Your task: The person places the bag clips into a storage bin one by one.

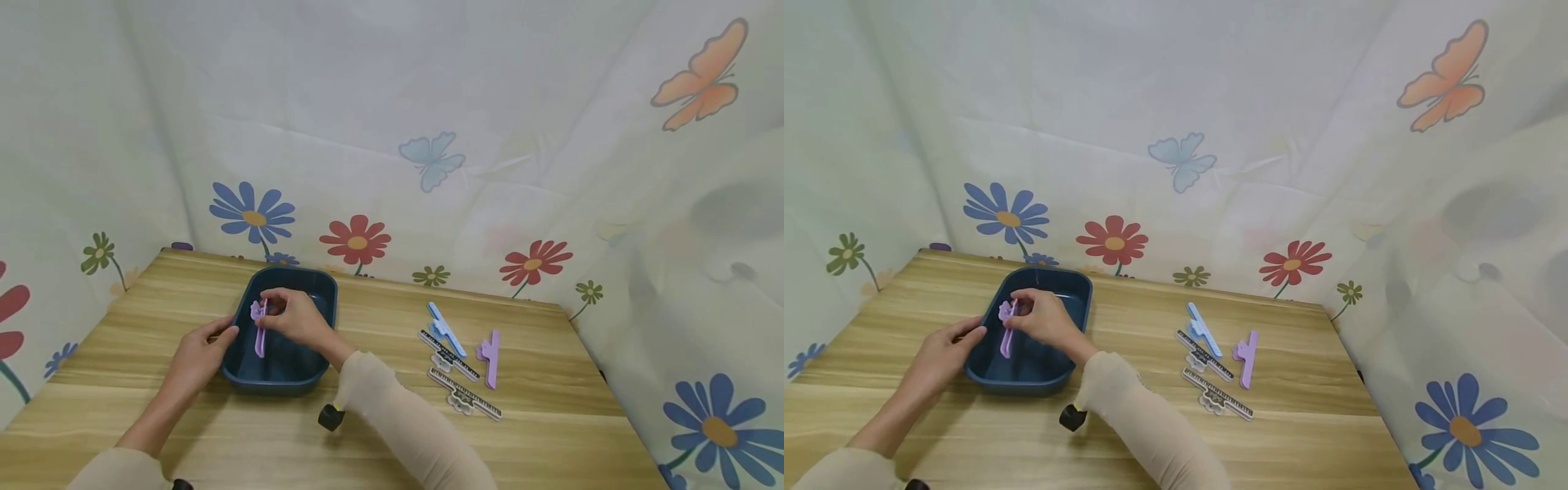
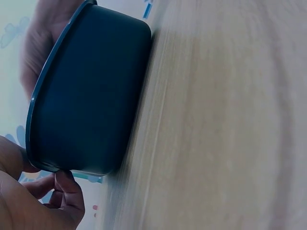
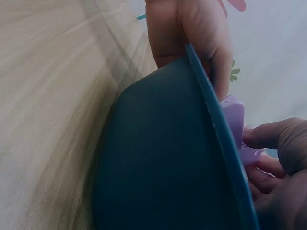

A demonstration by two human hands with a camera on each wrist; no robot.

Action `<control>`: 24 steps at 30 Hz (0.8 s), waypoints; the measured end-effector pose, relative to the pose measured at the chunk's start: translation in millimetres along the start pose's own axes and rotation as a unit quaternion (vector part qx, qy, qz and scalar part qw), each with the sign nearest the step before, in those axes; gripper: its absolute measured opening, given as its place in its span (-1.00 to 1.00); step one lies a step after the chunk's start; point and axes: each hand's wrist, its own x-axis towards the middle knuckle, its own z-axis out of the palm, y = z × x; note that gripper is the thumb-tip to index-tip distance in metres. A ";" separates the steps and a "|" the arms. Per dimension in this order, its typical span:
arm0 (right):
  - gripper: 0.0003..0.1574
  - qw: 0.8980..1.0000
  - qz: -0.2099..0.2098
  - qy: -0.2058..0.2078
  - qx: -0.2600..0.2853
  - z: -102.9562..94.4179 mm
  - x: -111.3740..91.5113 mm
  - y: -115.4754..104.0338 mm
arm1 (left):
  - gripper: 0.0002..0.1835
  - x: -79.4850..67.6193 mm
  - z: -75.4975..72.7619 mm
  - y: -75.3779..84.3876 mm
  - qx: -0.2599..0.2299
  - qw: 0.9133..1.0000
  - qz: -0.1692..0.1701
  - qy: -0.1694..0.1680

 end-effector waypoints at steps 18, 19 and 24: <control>-0.39 0.997 0.017 -0.057 -0.058 2.1 -0.7 0.1 | -0.33 0.6 -1.6 -0.1 -0.011 1.000 -0.009 -0.018; -0.39 0.997 0.017 -0.057 -0.057 2.4 -0.8 0.1 | -0.33 0.5 -1.5 -0.1 -0.012 1.000 -0.010 -0.018; -0.39 0.997 0.013 -0.057 -0.051 3.3 -1.2 -0.1 | -0.33 -0.5 -1.9 0.7 -0.010 1.000 -0.011 -0.021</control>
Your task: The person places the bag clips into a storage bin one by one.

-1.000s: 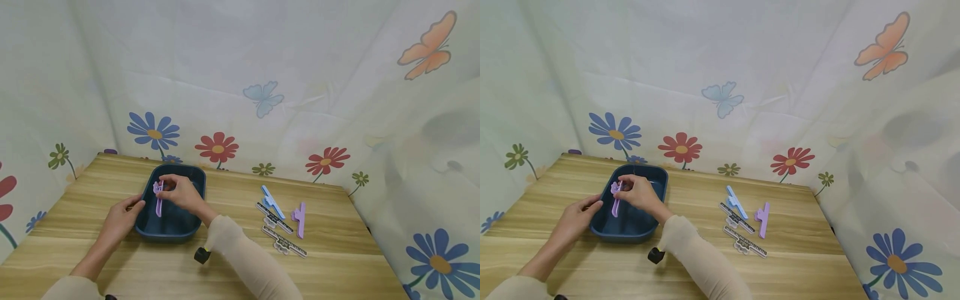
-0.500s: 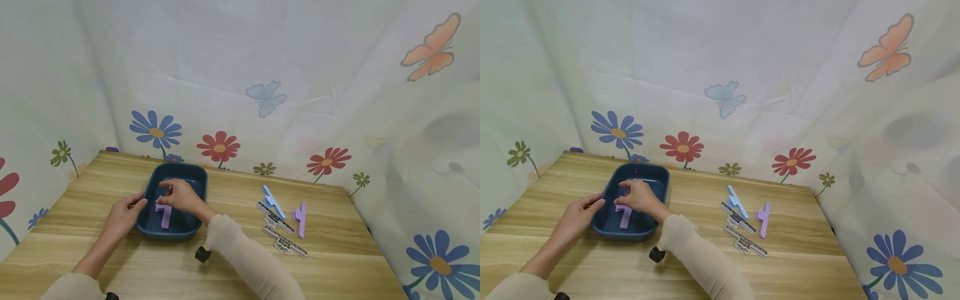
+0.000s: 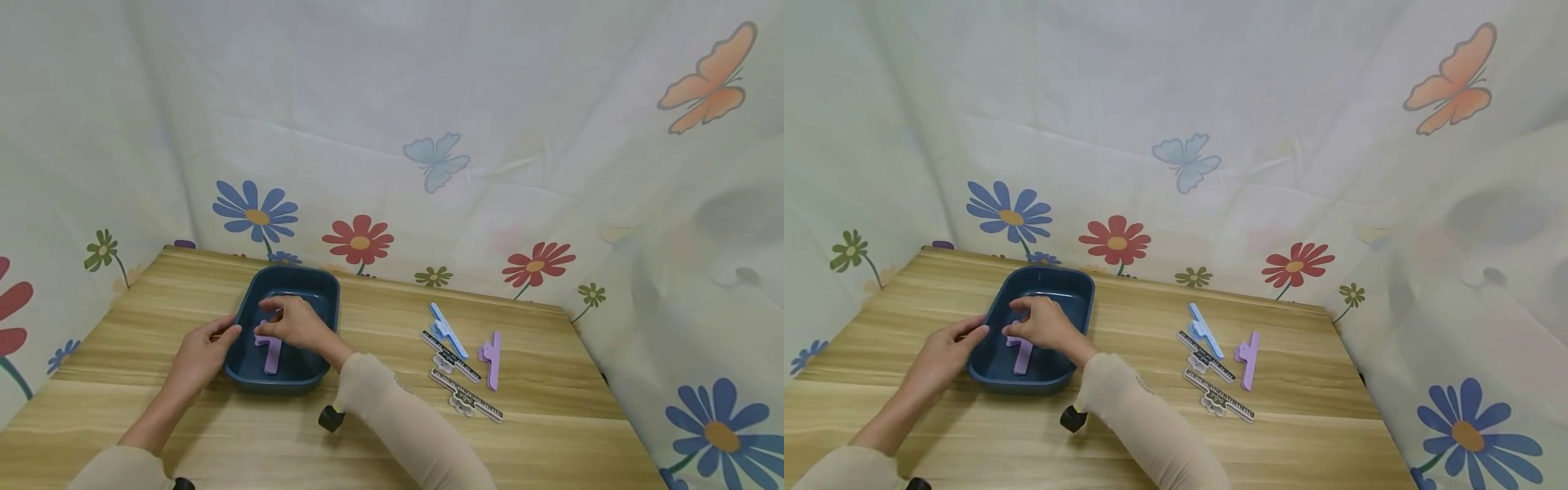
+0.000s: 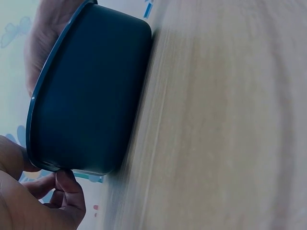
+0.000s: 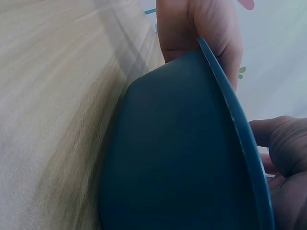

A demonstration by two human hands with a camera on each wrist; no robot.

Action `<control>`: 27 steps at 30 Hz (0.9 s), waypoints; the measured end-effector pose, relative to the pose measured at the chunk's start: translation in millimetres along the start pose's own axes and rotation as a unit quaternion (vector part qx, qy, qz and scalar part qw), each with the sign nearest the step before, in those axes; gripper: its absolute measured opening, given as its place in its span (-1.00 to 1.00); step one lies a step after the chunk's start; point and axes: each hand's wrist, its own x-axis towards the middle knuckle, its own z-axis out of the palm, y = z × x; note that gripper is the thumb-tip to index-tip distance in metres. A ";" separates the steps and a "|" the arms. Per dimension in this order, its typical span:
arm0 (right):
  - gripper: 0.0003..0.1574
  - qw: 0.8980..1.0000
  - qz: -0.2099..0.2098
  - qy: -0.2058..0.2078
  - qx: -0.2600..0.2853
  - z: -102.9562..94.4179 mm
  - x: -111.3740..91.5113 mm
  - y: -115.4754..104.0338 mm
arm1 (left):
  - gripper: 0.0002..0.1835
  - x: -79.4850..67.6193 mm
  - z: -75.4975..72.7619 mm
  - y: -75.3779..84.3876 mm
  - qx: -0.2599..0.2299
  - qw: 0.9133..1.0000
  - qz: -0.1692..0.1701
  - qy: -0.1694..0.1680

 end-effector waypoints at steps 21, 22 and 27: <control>-0.36 0.996 -0.055 0.036 0.057 -38.6 -4.0 -32.0 | -0.36 0.4 2.7 2.1 0.001 1.000 0.002 0.017; -0.37 0.996 -0.058 0.039 0.063 -42.1 -4.5 -35.5 | -0.37 0.3 3.1 2.2 0.001 1.000 0.002 0.018; -0.35 0.991 -0.072 0.050 0.104 -58.4 -6.9 -53.0 | -0.37 0.7 4.1 0.7 0.007 1.000 0.005 0.025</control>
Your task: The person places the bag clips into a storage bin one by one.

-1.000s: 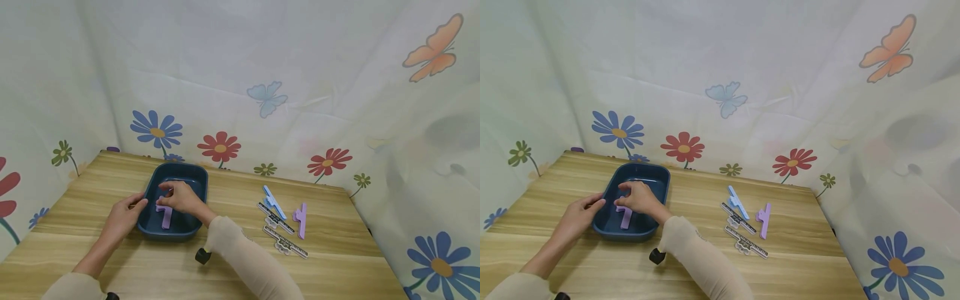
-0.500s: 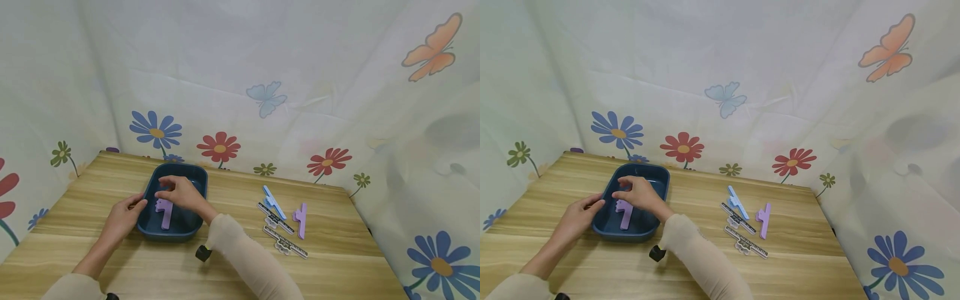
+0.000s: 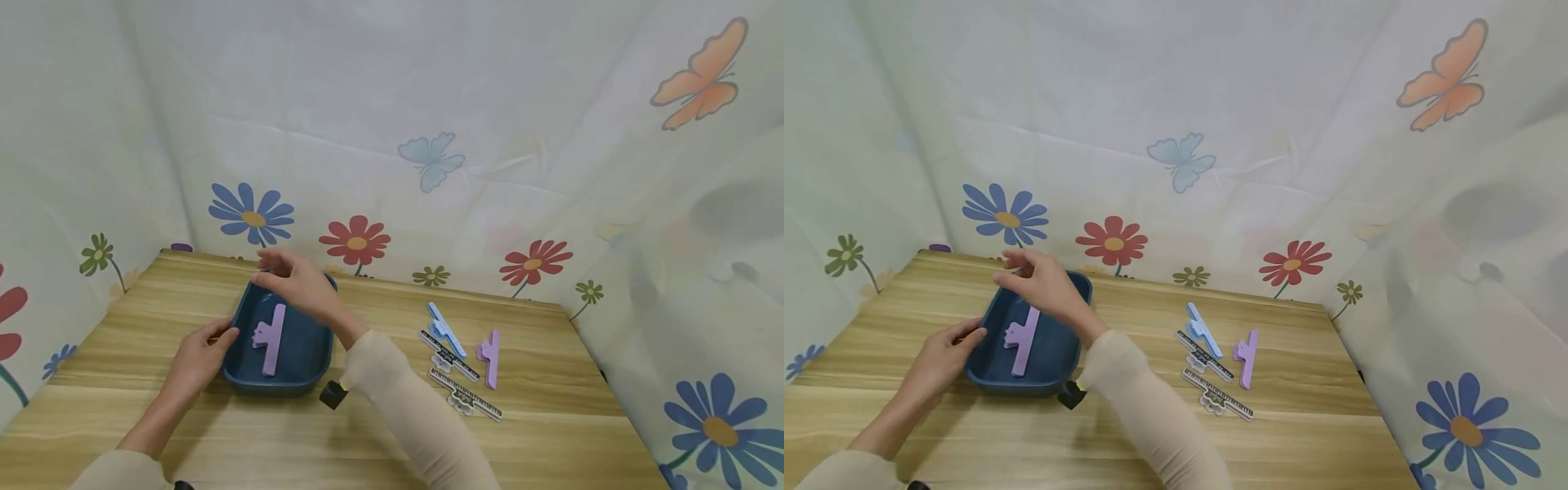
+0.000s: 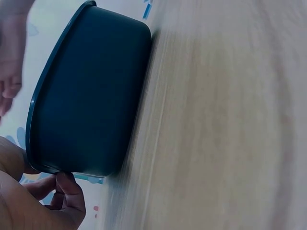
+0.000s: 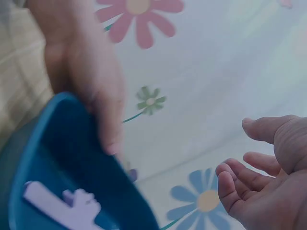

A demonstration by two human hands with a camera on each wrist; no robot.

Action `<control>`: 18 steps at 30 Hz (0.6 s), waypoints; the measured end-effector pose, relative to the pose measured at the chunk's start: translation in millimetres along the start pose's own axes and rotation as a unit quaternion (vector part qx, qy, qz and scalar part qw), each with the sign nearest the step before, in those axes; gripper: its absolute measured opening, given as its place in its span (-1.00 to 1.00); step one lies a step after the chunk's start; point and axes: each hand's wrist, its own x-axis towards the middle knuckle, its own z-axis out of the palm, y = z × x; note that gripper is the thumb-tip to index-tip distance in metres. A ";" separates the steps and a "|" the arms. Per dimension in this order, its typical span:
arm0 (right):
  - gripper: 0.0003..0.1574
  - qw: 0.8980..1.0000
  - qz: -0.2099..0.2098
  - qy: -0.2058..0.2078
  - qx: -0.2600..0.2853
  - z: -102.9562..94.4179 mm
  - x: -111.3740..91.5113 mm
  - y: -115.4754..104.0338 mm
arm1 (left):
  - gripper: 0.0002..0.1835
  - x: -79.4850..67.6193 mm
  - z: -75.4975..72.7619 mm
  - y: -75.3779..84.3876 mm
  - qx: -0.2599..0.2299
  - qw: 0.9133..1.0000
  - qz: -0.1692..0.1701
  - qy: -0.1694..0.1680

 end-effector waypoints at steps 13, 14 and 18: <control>-0.36 0.995 -0.075 0.052 0.043 -23.8 3.3 -42.8 | -0.37 -1.0 0.4 1.9 0.009 1.000 -0.011 0.000; -0.36 0.995 -0.076 0.053 0.045 -25.1 3.3 -44.8 | -0.37 -0.8 0.4 2.0 0.010 1.000 -0.013 0.000; -0.37 0.994 -0.076 0.051 0.052 -28.8 1.9 -49.2 | -0.37 0.2 0.8 1.4 0.009 1.000 -0.014 -0.005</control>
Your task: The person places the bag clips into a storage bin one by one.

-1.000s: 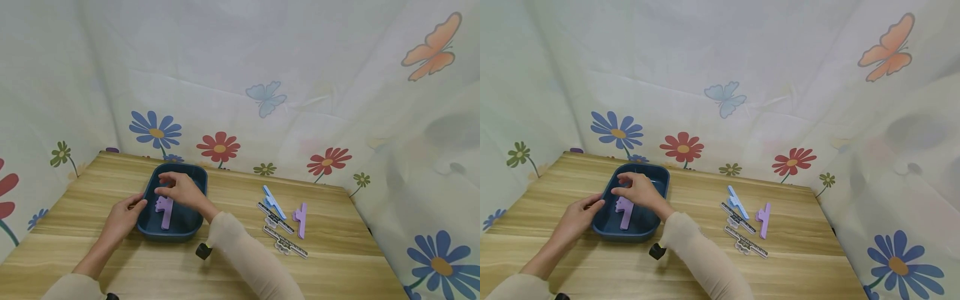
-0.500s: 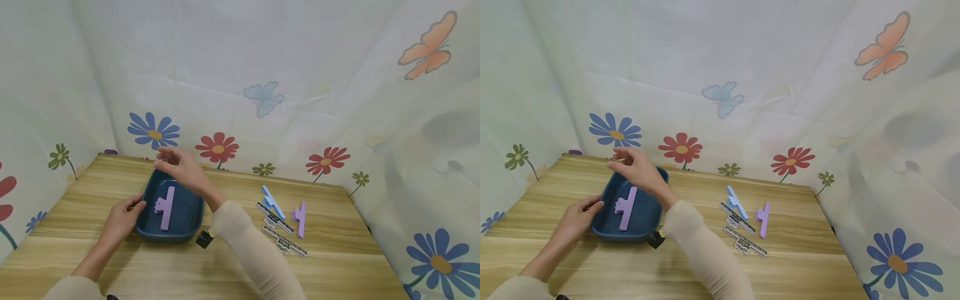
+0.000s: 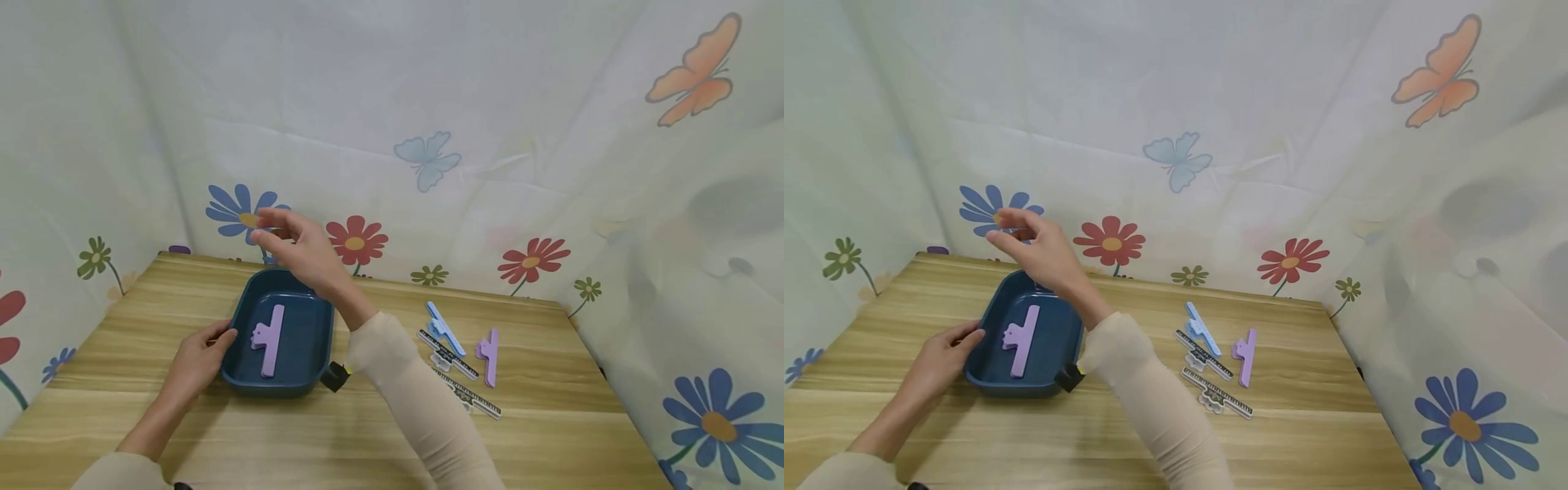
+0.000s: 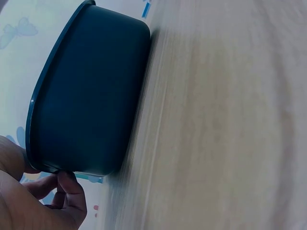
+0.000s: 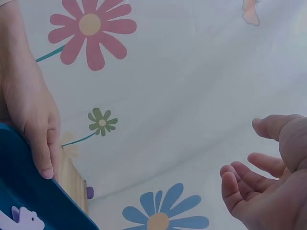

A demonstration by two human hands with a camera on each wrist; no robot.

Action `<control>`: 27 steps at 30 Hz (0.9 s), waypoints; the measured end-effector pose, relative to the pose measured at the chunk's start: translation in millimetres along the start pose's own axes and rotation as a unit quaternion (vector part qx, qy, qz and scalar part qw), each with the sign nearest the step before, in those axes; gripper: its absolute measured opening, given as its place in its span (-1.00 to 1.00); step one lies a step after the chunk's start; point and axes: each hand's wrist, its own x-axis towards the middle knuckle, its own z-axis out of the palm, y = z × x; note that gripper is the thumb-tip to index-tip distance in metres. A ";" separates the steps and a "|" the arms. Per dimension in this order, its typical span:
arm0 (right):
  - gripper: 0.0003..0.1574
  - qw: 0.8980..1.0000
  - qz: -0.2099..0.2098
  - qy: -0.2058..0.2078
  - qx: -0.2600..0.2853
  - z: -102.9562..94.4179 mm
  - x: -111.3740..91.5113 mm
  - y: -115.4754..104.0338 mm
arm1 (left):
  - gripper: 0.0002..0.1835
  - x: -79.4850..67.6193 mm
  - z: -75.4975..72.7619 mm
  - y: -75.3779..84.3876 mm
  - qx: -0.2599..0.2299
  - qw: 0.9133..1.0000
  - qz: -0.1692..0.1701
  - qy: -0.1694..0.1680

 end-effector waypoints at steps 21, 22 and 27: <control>-0.43 0.999 0.023 0.033 -0.007 -27.8 -6.0 7.4 | -0.36 1.0 -1.2 0.5 0.003 1.000 0.006 -0.003; -0.43 0.999 0.026 0.036 -0.005 -31.1 -7.2 8.5 | -0.36 0.8 -1.0 0.6 0.002 1.000 0.006 -0.004; -0.44 0.998 0.036 0.053 0.001 -47.5 -14.7 13.5 | -0.35 0.7 -0.3 -0.9 0.004 1.000 0.001 -0.005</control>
